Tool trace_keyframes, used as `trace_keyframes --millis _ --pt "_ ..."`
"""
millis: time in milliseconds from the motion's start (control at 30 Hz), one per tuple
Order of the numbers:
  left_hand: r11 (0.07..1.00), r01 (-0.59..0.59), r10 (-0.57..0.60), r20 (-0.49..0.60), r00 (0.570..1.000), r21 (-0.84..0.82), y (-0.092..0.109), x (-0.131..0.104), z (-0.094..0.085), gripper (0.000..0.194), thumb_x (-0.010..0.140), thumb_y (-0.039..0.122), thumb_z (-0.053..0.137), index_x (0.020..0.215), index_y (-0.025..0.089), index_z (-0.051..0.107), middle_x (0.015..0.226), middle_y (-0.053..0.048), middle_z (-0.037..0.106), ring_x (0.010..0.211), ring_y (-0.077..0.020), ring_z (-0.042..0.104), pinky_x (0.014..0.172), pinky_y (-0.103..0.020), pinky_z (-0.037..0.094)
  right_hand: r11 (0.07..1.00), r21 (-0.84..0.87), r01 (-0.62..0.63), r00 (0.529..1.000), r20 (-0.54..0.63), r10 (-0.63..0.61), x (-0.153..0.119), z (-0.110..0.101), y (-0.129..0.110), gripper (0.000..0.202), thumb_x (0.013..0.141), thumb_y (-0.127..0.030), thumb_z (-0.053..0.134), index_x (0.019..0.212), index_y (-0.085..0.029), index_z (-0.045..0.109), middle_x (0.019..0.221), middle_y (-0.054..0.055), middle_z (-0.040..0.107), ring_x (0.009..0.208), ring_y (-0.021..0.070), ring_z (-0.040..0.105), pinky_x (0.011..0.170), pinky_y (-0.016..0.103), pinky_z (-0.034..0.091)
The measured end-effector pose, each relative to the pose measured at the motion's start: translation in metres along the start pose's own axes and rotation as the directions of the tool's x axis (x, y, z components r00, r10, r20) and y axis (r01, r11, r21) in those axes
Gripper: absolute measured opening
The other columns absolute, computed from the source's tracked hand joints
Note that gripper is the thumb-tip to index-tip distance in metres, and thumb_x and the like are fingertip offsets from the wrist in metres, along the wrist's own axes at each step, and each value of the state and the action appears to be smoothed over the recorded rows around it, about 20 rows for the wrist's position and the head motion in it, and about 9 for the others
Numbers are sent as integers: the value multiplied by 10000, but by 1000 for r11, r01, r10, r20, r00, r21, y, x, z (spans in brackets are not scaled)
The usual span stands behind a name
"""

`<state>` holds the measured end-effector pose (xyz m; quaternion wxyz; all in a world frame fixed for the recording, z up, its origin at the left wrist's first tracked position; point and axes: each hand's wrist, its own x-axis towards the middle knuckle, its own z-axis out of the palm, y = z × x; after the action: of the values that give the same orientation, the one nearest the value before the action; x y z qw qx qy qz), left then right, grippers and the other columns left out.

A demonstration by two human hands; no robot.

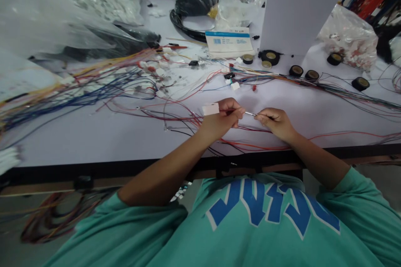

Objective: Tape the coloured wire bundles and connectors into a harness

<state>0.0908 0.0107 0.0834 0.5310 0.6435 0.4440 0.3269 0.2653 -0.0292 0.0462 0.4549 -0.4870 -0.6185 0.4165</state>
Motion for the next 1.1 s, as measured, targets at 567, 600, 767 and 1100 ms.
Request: trace_keyframes --millis 567,600,767,1100 --pt "987 -16 18 11 1000 -157 -16 -4 13 215 712 263 620 571 154 500 515 32 550 370 -48 462 432 -186 374 993 -119 21 1000 14 -20 -5 -4 1 323 762 -451 534 608 -170 573 513 -24 516 506 77 447 528 217 356" --pt "990 -4 9 37 999 -139 -16 -4 13 209 713 258 618 571 154 505 497 35 541 371 -50 465 436 -184 374 992 -121 21 999 34 -17 -5 -5 1 314 757 -441 536 604 -169 570 513 -25 516 502 76 443 525 216 351" --pt "996 21 -16 56 998 -92 -15 -4 12 217 695 302 631 585 154 515 471 42 527 376 -53 474 443 -177 375 996 -67 -67 990 120 74 -4 -6 4 311 738 -454 522 641 -163 577 503 -31 506 477 72 416 505 218 333" --pt "885 92 -292 390 873 455 -5 60 -74 172 600 249 644 744 161 611 620 -20 627 585 -152 607 574 -251 475 959 63 -277 940 226 257 5 -20 7 379 683 -523 568 705 -145 594 427 -76 399 416 53 312 465 223 247"
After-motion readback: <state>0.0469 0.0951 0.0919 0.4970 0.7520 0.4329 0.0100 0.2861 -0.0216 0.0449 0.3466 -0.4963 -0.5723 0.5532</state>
